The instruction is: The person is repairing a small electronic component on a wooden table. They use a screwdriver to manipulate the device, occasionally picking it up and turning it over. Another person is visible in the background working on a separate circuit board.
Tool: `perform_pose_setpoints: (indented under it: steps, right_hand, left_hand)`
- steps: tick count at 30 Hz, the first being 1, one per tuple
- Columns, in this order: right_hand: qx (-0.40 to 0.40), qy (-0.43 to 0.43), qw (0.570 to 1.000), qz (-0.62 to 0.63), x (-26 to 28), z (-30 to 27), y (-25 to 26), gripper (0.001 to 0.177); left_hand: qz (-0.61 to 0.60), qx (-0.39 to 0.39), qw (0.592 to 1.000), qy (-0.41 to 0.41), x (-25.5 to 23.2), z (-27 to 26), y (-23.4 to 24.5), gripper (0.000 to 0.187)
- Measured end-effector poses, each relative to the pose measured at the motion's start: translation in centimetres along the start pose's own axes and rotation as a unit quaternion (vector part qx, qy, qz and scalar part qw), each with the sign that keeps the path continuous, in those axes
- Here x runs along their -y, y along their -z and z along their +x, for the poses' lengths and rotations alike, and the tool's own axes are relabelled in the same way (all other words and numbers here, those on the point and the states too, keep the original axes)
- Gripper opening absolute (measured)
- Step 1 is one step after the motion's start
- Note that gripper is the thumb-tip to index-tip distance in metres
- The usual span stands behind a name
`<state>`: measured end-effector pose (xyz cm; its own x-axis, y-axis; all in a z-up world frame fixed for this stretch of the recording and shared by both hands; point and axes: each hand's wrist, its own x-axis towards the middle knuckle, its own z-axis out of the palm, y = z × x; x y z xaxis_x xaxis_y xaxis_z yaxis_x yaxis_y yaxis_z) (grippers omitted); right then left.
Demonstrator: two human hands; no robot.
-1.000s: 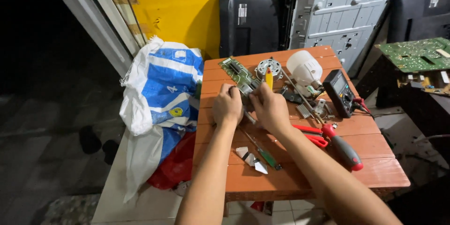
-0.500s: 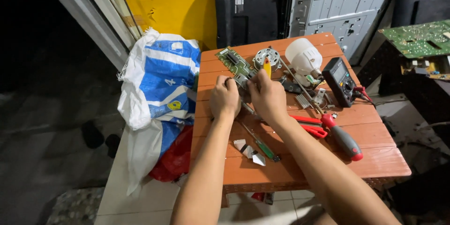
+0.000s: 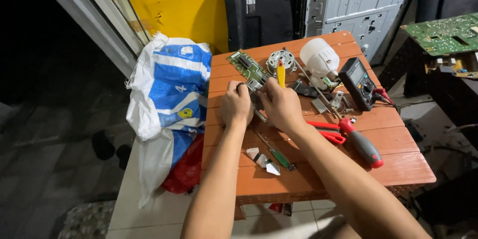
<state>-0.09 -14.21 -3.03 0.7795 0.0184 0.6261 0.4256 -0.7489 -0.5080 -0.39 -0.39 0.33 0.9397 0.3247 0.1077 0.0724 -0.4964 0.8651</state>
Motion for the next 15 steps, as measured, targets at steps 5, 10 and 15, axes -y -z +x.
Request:
perform_pose_setpoints:
  steps: [5, 10, 15]
  right_hand:
    - [-0.042, -0.019, 0.999, 0.027, 0.8, 0.4, 0.2, 0.017]
    - [0.011, -0.008, 1.000, 0.009, 0.4, 0.2, -0.1, 0.018]
    - [0.005, -0.111, 0.993, 0.036, -0.4, 1.4, 1.1, 0.016]
  left_hand:
    - [0.009, -0.006, 1.000, 0.009, -0.3, -0.4, 0.2, 0.040]
    - [0.012, -0.002, 1.000, 0.013, -0.5, -0.3, 0.3, 0.042]
    - [0.032, 0.003, 0.999, 0.010, -2.2, -2.3, 1.1, 0.043]
